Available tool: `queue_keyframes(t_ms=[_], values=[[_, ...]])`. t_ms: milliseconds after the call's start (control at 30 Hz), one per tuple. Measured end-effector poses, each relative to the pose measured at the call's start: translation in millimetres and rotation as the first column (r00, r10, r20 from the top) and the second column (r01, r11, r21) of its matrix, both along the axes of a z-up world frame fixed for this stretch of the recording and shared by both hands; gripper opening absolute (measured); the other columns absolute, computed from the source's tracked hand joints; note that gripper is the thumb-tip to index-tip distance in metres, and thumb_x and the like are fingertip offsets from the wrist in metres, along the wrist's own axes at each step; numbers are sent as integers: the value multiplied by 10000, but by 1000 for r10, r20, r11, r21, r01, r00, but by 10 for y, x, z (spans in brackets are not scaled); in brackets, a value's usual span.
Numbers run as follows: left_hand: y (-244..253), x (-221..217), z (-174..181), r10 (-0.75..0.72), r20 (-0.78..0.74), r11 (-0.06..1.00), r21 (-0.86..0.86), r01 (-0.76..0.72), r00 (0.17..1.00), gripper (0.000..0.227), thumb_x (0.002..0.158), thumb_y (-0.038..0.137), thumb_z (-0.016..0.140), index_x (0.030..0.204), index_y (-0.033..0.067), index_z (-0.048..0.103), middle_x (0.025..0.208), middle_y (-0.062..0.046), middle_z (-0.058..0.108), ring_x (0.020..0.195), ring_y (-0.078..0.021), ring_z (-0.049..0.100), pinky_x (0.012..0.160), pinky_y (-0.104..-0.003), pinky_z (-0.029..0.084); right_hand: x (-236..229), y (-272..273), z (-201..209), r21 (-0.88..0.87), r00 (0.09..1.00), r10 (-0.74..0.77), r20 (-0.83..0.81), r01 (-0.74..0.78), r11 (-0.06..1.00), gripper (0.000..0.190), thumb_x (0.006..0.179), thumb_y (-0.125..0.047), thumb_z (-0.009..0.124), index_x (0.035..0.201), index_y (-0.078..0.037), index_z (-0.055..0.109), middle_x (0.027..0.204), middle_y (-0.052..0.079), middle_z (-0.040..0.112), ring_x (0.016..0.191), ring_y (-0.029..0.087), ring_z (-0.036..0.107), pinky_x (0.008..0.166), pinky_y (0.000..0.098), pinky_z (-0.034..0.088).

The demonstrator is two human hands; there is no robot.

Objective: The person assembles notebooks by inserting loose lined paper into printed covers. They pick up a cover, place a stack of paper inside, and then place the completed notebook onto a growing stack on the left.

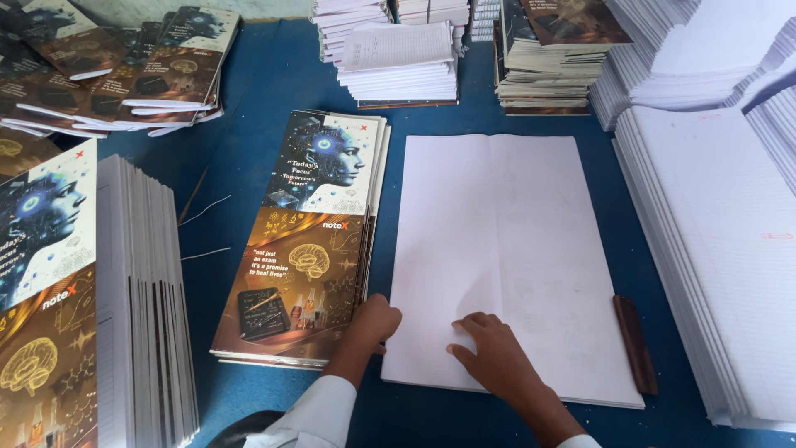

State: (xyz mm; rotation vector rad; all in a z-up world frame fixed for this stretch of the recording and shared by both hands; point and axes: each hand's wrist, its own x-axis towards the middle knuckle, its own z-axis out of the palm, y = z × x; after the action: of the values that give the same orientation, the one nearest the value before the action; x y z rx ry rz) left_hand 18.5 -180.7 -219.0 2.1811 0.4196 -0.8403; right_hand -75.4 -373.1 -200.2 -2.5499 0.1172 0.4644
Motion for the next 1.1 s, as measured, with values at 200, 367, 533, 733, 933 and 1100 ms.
queue_keyframes(t_ms=[200,367,533,733,933,1100], values=[[-6,20,-109,122,-10,945,-303,-119,992,370,936,142,576,1192,-115,648,1012,-232,699,914,-357,726,773,-509,648,-11,45,80,183,997,-4,-80,19,983,531,861,-441,757,1273,-120,662,1328,83,615,1247,224,553,984,389,522],[-54,0,-153,79,-86,853,-510,-112,993,433,947,258,606,1234,-66,590,1025,-188,667,912,-317,706,788,-487,647,-51,91,131,408,998,32,-59,-5,913,525,781,-442,783,1172,-94,742,1080,90,763,963,221,726,803,368,587],[-75,-29,-84,79,-88,825,-553,-114,993,500,940,298,660,1234,-98,575,1064,-194,622,951,-315,693,794,-466,666,-56,65,81,477,998,-2,-63,32,878,449,787,-369,808,1097,-47,770,900,111,802,834,210,735,745,337,567],[-96,-39,-45,67,-75,854,-511,-96,995,516,934,319,660,1236,-93,584,1087,-201,640,954,-298,686,782,-464,662,-41,22,-5,515,989,-62,-130,121,849,323,869,-235,682,1096,-26,779,818,98,803,725,154,675,685,312,512],[-95,-32,-24,51,-86,887,-454,-85,995,560,926,361,656,1280,-64,566,1141,-197,613,1027,-319,665,855,-530,615,9,-36,-77,514,976,-102,-195,190,837,303,882,-191,647,1046,25,783,754,139,791,676,167,716,679,273,519],[-92,-30,12,35,-71,926,-373,-59,997,643,902,449,640,1316,-36,550,1196,-215,630,1084,-352,669,906,-573,565,52,-113,-160,591,969,-100,-226,218,777,269,866,-179,666,1006,27,767,774,127,784,724,174,781,725,276,617]])
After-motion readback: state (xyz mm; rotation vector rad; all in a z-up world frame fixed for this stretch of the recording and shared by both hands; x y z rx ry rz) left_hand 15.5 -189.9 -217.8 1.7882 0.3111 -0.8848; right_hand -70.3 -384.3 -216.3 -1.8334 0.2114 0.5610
